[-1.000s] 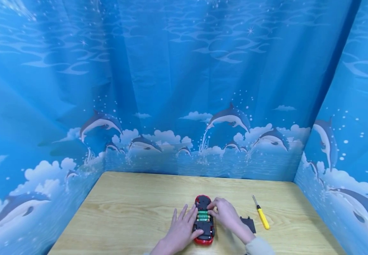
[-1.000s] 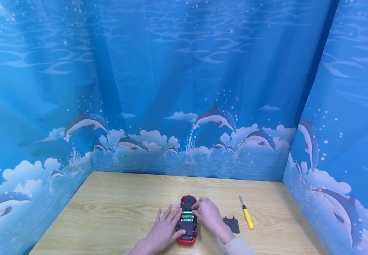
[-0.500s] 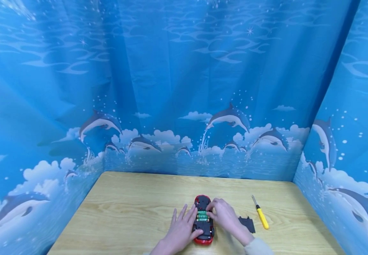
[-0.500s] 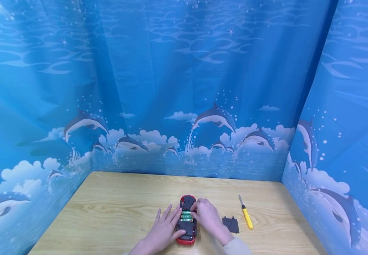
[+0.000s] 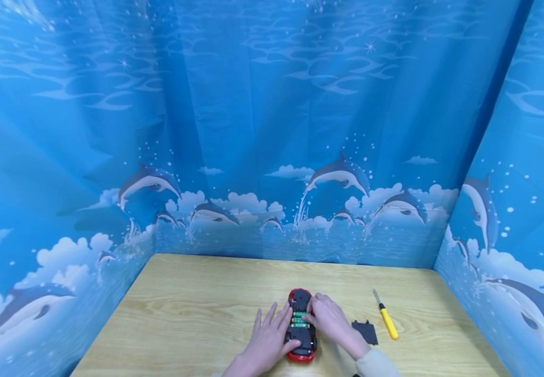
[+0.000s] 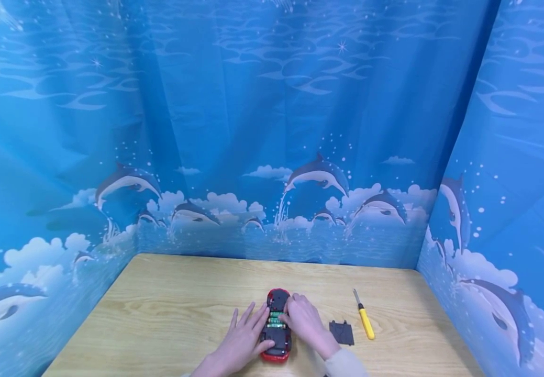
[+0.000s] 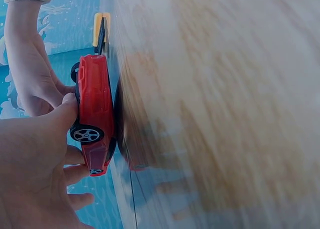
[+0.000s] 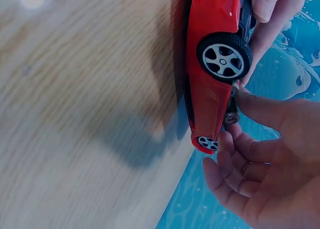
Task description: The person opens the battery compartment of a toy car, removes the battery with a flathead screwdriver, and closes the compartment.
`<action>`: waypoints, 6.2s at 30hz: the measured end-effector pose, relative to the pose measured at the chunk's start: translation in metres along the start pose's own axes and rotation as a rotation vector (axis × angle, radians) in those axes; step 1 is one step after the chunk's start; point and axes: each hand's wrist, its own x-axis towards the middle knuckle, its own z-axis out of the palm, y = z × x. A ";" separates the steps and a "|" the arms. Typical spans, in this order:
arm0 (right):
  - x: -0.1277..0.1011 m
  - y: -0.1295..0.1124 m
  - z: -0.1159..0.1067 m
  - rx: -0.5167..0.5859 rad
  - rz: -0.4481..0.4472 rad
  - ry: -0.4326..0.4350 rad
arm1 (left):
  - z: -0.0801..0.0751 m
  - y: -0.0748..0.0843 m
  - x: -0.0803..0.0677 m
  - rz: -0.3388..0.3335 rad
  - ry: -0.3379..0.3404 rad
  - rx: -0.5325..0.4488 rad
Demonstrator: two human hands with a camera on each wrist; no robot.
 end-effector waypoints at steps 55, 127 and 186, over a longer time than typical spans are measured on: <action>0.032 0.075 -0.016 0.800 0.516 0.179 | 0.000 0.001 0.004 -0.044 -0.040 -0.005; 0.018 0.026 -0.021 0.588 0.156 -0.037 | 0.000 0.000 0.003 -0.021 -0.029 -0.005; 0.013 -0.010 -0.011 0.111 -0.012 -0.235 | 0.000 0.000 0.003 -0.016 -0.038 0.014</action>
